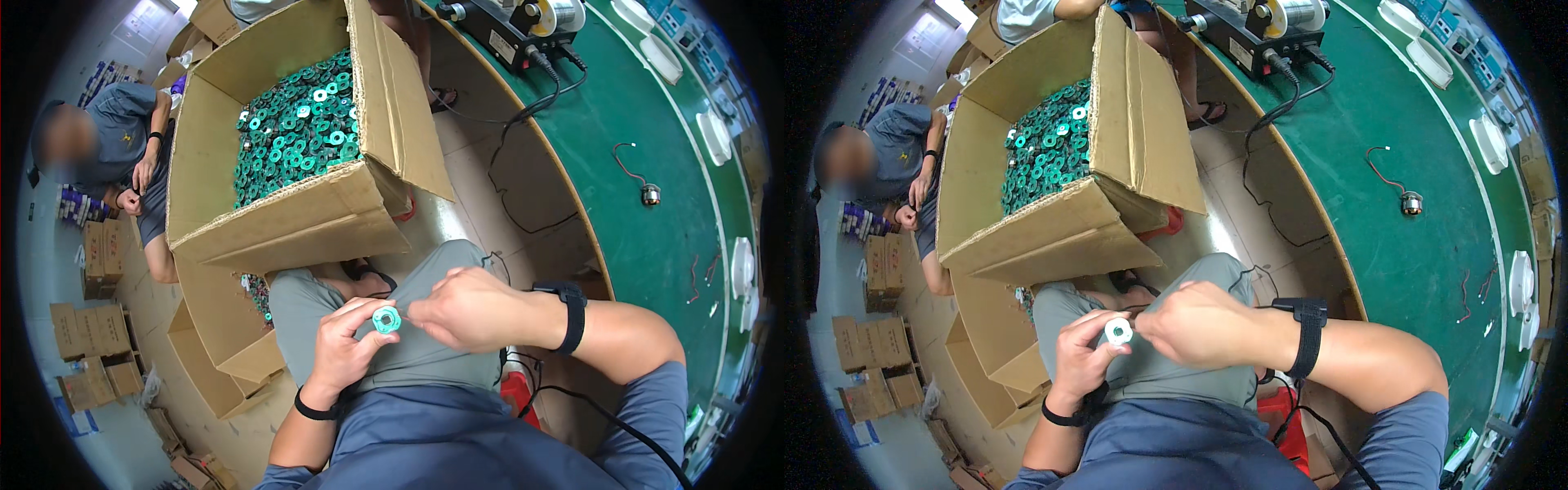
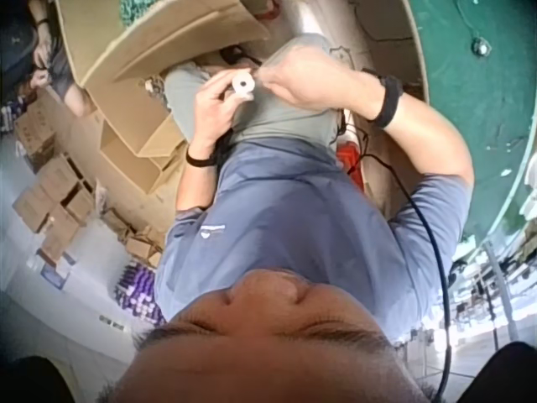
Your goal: The person picks up a green circuit board from a box, threads a wire through it, and places the assembly on the table. They then join a motor to the circuit board and place the completed unit into a different box before sorting through more boards.
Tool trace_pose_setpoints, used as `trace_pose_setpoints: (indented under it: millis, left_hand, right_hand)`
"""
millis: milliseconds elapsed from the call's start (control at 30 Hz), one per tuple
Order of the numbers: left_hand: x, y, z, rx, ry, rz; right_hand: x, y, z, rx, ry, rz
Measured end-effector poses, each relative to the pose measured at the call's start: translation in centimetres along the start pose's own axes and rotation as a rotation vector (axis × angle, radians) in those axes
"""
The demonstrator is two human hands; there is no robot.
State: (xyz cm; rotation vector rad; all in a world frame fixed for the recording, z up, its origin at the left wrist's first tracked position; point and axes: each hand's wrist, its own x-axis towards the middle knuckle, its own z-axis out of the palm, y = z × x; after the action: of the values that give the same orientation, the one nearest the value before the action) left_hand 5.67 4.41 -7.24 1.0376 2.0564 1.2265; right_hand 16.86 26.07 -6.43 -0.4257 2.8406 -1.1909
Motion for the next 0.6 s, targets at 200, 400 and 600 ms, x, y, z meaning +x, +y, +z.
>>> trace_pose_setpoints:
  millis: [200,400,600]
  left_hand:
    - [0.1,-0.7,0.3,-0.033,0.014,0.020]
    - [0.1,-0.7,-0.3,-0.049,0.033,0.010]
    - [0.2,-0.2,-0.4,0.005,-0.033,0.056]
  right_hand:
    - [0.2,0.4,0.1,-0.056,0.001,0.051]
    - [0.2,0.3,-0.6,0.009,0.024,0.054]
    - [0.4,0.2,-0.7,0.034,0.055,0.018]
